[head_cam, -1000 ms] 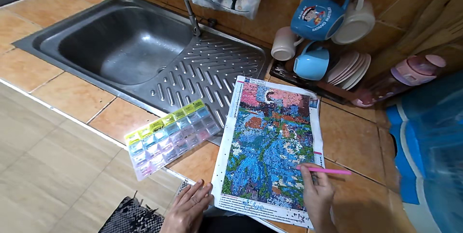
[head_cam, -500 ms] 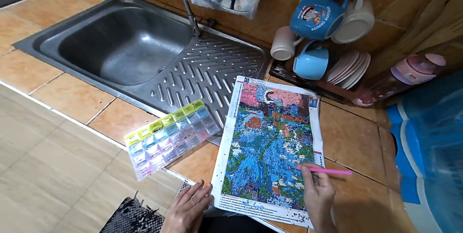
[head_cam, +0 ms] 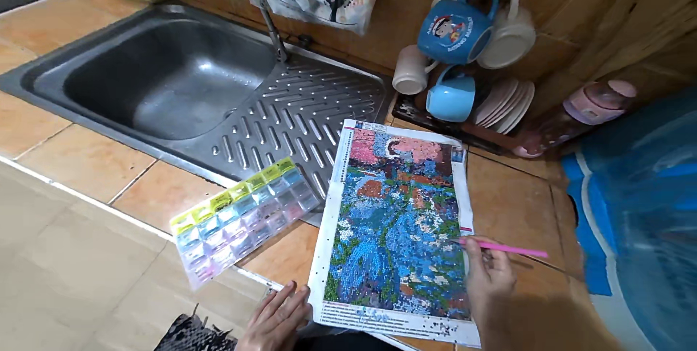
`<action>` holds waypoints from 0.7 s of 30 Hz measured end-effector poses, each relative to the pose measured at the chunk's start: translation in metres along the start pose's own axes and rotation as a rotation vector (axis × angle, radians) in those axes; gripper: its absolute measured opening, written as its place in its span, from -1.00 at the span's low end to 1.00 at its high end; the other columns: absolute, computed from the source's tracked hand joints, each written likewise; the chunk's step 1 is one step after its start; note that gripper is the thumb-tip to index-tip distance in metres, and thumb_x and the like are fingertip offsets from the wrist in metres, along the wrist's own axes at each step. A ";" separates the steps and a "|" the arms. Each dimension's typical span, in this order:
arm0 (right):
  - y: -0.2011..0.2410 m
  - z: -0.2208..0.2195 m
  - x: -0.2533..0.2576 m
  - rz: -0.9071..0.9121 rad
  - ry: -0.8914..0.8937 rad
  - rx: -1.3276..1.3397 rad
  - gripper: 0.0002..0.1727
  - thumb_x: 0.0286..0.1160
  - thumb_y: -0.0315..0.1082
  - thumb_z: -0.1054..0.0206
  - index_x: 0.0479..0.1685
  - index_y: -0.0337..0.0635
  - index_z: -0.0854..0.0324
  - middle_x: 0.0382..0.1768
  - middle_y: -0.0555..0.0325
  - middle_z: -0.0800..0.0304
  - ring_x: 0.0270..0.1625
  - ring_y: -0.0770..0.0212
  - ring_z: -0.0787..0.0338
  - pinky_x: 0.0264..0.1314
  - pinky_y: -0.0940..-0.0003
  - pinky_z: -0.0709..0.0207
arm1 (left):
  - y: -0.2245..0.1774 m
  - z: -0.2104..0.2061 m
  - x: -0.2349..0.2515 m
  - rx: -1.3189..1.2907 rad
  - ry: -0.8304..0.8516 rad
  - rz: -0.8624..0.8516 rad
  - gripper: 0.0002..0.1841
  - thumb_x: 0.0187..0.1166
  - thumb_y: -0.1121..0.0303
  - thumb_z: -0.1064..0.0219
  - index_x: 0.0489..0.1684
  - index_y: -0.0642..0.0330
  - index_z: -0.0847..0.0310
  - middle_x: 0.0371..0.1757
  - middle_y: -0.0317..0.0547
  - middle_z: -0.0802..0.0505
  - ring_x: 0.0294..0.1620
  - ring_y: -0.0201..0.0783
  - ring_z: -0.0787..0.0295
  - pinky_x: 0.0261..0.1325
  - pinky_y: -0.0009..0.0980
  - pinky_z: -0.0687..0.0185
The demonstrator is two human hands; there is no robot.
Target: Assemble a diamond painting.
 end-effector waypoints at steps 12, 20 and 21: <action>-0.017 0.016 0.005 -0.155 -0.052 0.131 -0.88 0.56 -0.51 -0.18 -0.16 -0.41 -0.58 -0.34 0.33 -0.78 -0.26 0.60 -0.79 -0.04 0.65 -0.70 | 0.001 0.003 0.002 0.028 -0.013 -0.034 -0.75 0.61 0.53 -0.21 -0.05 0.30 -0.88 0.19 0.13 -0.91 0.39 0.17 -0.76 0.54 -0.01 -0.47; -0.014 0.000 0.000 -0.054 0.030 0.014 -0.76 0.48 -0.43 -0.27 -0.16 -0.52 -0.66 -0.29 0.11 -0.81 -0.20 0.50 -0.79 -0.02 0.59 -0.69 | 0.001 0.003 0.002 0.040 -0.016 -0.028 -0.74 0.57 0.58 -0.20 -0.08 0.31 -0.88 0.18 0.13 -0.91 0.39 0.15 -0.77 0.56 -0.02 -0.45; -0.012 -0.002 -0.001 -0.057 0.047 0.018 -0.76 0.49 -0.44 -0.26 -0.15 -0.54 -0.65 -0.28 0.09 -0.81 -0.19 0.50 -0.79 0.00 0.60 -0.68 | 0.001 0.003 0.002 0.043 -0.012 -0.024 -0.74 0.57 0.57 -0.20 -0.08 0.31 -0.88 0.19 0.13 -0.91 0.39 0.15 -0.77 0.56 -0.02 -0.45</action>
Point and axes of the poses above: each hand's wrist, its own x-axis towards the middle knuckle, its own z-axis out of the back of the hand, y = z × x, the point moved 6 cm from there along x, towards the middle knuckle
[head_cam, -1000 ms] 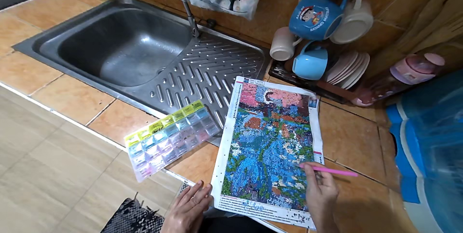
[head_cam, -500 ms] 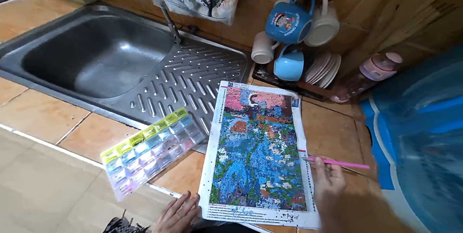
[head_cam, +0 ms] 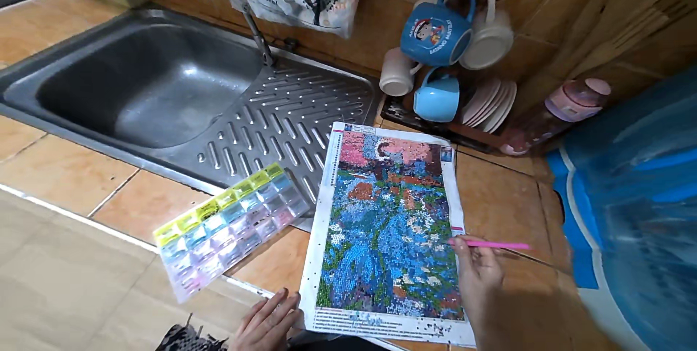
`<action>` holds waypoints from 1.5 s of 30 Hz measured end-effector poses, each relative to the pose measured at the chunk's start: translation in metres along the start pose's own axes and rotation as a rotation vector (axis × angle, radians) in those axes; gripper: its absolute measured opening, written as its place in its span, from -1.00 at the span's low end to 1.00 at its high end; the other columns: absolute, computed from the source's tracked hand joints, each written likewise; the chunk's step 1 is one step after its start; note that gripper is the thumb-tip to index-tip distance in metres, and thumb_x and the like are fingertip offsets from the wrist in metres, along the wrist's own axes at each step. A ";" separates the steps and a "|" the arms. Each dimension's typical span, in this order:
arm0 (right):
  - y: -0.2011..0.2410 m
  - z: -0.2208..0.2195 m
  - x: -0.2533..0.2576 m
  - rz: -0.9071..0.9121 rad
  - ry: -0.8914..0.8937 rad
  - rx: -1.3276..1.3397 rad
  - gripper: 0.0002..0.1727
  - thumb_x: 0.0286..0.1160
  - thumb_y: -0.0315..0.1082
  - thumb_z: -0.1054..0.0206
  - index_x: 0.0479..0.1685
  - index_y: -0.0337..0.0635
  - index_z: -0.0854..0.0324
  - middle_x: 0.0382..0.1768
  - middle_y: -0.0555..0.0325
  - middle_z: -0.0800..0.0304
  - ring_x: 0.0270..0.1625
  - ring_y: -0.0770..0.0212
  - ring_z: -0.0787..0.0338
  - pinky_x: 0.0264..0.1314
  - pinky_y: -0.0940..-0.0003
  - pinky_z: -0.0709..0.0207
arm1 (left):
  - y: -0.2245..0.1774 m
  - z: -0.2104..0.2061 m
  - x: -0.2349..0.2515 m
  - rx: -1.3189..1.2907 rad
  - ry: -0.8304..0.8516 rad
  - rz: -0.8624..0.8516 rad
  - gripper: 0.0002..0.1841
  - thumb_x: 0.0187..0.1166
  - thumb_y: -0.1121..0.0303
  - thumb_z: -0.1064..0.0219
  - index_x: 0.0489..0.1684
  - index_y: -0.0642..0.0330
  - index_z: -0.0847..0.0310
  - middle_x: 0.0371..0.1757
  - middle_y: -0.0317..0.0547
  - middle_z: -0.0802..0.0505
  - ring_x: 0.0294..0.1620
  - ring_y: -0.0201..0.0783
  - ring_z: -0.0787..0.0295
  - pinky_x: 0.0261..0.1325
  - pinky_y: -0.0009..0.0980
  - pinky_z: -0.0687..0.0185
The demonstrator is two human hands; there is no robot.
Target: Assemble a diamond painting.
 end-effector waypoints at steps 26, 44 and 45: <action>-0.002 -0.004 -0.003 0.028 -0.001 -0.030 -0.76 0.49 -0.41 -0.27 -0.19 -0.51 -0.69 -0.28 0.09 -0.83 -0.20 0.56 -0.78 -0.03 0.68 -0.63 | -0.001 0.000 0.000 -0.006 0.007 0.022 -0.74 0.55 0.58 -0.20 -0.09 0.32 -0.88 0.22 0.12 -0.90 0.41 0.17 -0.75 0.56 0.00 -0.44; -0.002 -0.005 -0.003 -0.004 0.009 0.017 -0.77 0.50 -0.43 -0.24 -0.18 -0.51 -0.66 -0.29 0.14 -0.81 -0.18 0.55 -0.78 0.00 0.66 -0.65 | -0.001 -0.001 -0.001 -0.006 -0.001 0.015 -0.73 0.54 0.59 -0.20 -0.08 0.30 -0.89 0.22 0.10 -0.90 0.42 0.13 -0.75 0.59 -0.04 -0.42; -0.002 -0.005 -0.003 -0.001 0.014 0.017 -0.77 0.50 -0.43 -0.24 -0.17 -0.51 -0.66 -0.29 0.14 -0.81 -0.18 0.55 -0.79 0.00 0.66 -0.65 | 0.000 -0.001 -0.001 -0.007 -0.001 0.014 -0.73 0.54 0.59 -0.19 -0.08 0.30 -0.88 0.22 0.10 -0.90 0.42 0.13 -0.75 0.59 -0.04 -0.41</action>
Point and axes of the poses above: each hand's wrist, its own x-axis towards the middle knuckle, its own z-axis out of the back of the hand, y = z × x, the point moved 6 cm from there along x, towards the middle knuckle
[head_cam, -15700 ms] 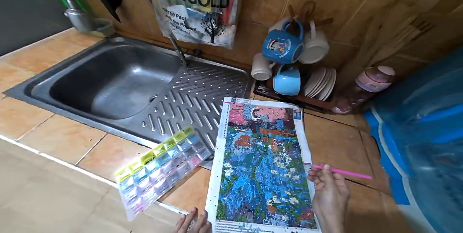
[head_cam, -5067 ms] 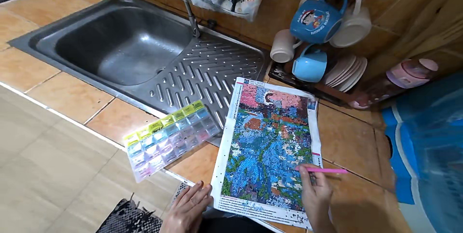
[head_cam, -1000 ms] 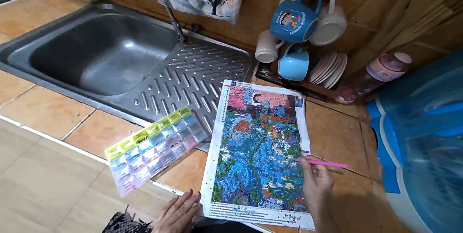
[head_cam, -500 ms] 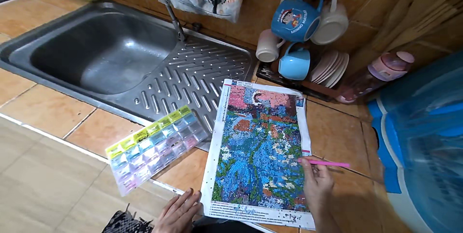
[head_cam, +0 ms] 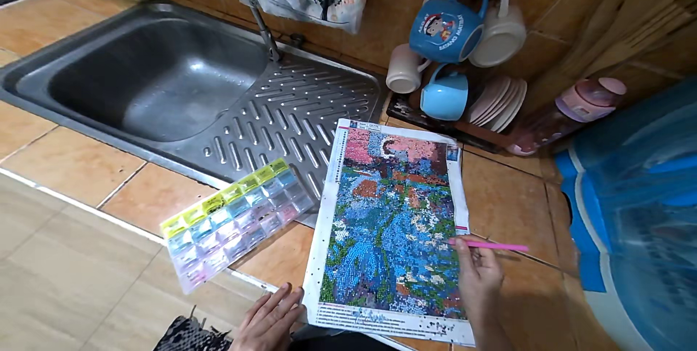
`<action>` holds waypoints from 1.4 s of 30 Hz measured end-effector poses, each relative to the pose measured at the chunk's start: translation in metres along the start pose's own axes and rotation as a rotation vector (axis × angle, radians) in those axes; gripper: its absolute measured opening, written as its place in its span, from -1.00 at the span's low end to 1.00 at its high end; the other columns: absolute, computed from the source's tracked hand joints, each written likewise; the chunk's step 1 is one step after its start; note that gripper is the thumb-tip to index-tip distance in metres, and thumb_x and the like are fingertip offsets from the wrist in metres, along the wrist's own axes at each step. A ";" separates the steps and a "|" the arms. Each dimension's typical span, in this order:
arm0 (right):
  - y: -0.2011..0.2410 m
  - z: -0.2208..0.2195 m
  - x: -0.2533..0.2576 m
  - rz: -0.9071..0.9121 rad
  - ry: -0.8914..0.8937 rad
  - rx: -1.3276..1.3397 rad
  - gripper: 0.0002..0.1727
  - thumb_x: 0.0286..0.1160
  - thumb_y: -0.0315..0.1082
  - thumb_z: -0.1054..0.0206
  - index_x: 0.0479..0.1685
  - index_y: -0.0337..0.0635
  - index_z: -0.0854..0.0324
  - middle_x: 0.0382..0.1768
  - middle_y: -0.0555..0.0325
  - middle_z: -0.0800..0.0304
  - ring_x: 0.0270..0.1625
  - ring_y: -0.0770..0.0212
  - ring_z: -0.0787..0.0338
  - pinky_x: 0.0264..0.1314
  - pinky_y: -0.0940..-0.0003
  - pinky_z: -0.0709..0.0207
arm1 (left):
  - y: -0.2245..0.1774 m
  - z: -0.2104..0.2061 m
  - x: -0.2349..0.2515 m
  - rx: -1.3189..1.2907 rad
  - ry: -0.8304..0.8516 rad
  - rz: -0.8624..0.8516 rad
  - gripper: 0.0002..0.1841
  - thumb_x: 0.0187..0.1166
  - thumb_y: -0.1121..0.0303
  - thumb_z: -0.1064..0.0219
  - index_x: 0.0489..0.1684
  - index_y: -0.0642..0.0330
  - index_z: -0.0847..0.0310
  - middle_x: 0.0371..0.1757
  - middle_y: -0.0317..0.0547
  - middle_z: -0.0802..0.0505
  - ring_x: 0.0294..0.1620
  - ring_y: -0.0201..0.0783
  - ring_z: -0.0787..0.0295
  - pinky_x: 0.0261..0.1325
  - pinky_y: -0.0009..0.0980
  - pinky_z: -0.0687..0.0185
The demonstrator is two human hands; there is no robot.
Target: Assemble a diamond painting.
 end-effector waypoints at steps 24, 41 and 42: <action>-0.001 0.002 0.003 -0.080 -0.022 0.112 -0.85 0.53 -0.50 -0.19 -0.17 -0.46 -0.61 -0.31 0.29 -0.80 -0.21 0.60 -0.80 -0.01 0.66 -0.70 | -0.002 0.000 0.001 0.003 -0.005 0.009 -0.72 0.52 0.61 -0.19 -0.10 0.30 -0.89 0.21 0.11 -0.90 0.42 0.14 -0.75 0.58 -0.03 -0.43; -0.003 -0.001 0.000 0.008 0.015 -0.019 -0.77 0.50 -0.40 -0.26 -0.19 -0.48 -0.68 -0.29 0.17 -0.82 -0.20 0.56 -0.78 -0.01 0.65 -0.66 | 0.000 0.000 0.001 -0.005 0.000 0.007 -0.72 0.52 0.60 -0.19 -0.10 0.27 -0.89 0.21 0.08 -0.90 0.43 0.10 -0.74 0.61 -0.05 -0.40; -0.004 -0.001 0.000 0.002 0.018 -0.014 -0.77 0.50 -0.40 -0.26 -0.18 -0.47 -0.68 -0.29 0.17 -0.82 -0.19 0.56 -0.78 -0.01 0.65 -0.66 | 0.000 0.000 0.001 -0.003 0.000 0.008 -0.72 0.52 0.60 -0.19 -0.10 0.27 -0.89 0.21 0.08 -0.90 0.43 0.10 -0.75 0.61 -0.06 -0.39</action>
Point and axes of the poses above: each hand's wrist, its own x-axis towards the middle knuckle, its own z-axis out of the back of the hand, y = z × x, the point moved 6 cm from there along x, towards the middle knuckle
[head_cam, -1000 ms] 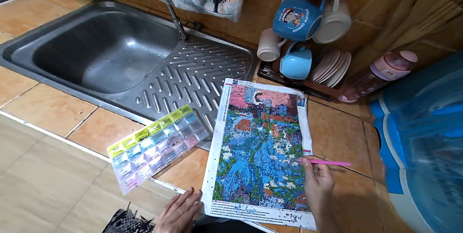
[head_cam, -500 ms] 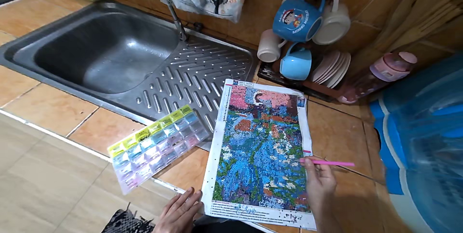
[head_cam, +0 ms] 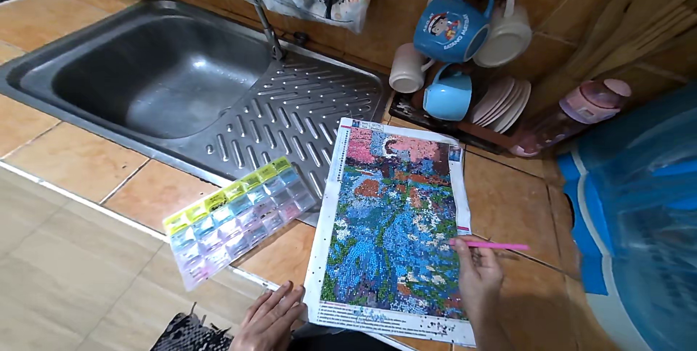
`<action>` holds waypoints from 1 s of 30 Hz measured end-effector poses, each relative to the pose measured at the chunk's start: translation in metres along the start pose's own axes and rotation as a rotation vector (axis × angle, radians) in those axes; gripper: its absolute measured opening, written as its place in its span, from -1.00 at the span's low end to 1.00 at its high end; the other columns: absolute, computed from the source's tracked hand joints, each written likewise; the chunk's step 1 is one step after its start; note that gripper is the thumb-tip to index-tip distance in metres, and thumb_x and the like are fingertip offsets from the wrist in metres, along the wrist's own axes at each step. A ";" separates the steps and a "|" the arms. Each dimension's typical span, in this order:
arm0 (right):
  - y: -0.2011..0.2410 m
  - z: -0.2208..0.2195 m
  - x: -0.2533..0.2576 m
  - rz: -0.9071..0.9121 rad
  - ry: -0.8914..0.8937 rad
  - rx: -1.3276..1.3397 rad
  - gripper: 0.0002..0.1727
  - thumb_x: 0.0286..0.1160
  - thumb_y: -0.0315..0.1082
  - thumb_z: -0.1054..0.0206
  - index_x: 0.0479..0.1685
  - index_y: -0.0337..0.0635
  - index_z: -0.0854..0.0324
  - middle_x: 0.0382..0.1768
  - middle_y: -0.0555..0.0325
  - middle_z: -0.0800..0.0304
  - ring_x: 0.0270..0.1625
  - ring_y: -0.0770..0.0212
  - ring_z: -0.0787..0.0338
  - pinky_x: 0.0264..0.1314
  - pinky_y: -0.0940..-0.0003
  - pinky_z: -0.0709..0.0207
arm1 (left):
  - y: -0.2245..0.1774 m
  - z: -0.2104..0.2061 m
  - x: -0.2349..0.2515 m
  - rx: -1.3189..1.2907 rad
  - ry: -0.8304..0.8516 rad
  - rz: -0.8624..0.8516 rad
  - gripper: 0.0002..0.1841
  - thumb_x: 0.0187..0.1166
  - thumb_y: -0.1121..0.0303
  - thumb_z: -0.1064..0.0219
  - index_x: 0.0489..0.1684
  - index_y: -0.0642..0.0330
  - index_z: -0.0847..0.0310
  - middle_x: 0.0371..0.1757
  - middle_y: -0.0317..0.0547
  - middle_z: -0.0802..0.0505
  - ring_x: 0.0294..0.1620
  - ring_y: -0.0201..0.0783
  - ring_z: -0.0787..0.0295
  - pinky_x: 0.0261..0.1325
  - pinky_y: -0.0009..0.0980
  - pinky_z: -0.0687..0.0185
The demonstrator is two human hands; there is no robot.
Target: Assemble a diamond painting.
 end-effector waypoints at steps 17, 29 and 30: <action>0.004 0.000 0.001 -0.029 0.001 0.032 -0.80 0.47 -0.46 -0.25 -0.19 -0.49 -0.67 -0.29 0.17 -0.81 -0.19 0.55 -0.78 0.00 0.65 -0.65 | 0.001 0.000 0.000 0.001 -0.004 0.000 -0.71 0.52 0.60 -0.18 -0.09 0.28 -0.89 0.22 0.07 -0.91 0.43 0.10 -0.75 0.60 -0.05 -0.41; 0.004 -0.001 0.001 0.029 0.015 0.000 -0.79 0.47 -0.43 -0.26 -0.22 -0.47 -0.69 -0.30 0.18 -0.82 -0.21 0.59 -0.78 -0.02 0.68 -0.64 | 0.000 0.000 0.000 0.010 -0.010 -0.004 -0.72 0.55 0.56 -0.19 -0.10 0.27 -0.89 0.22 0.05 -0.91 0.43 0.09 -0.75 0.60 -0.05 -0.41; 0.004 -0.001 0.001 0.032 0.019 0.006 -0.79 0.48 -0.42 -0.26 -0.22 -0.46 -0.70 -0.30 0.19 -0.83 -0.20 0.59 -0.78 -0.02 0.67 -0.66 | -0.001 0.000 0.000 0.010 -0.012 -0.005 -0.73 0.56 0.56 -0.19 -0.10 0.27 -0.89 0.22 0.06 -0.91 0.43 0.09 -0.75 0.59 -0.06 -0.41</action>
Point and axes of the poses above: each hand's wrist, its own x-axis towards the middle knuckle, its own z-axis out of the back of the hand, y = z × x, the point moved 6 cm from there along x, towards the middle knuckle
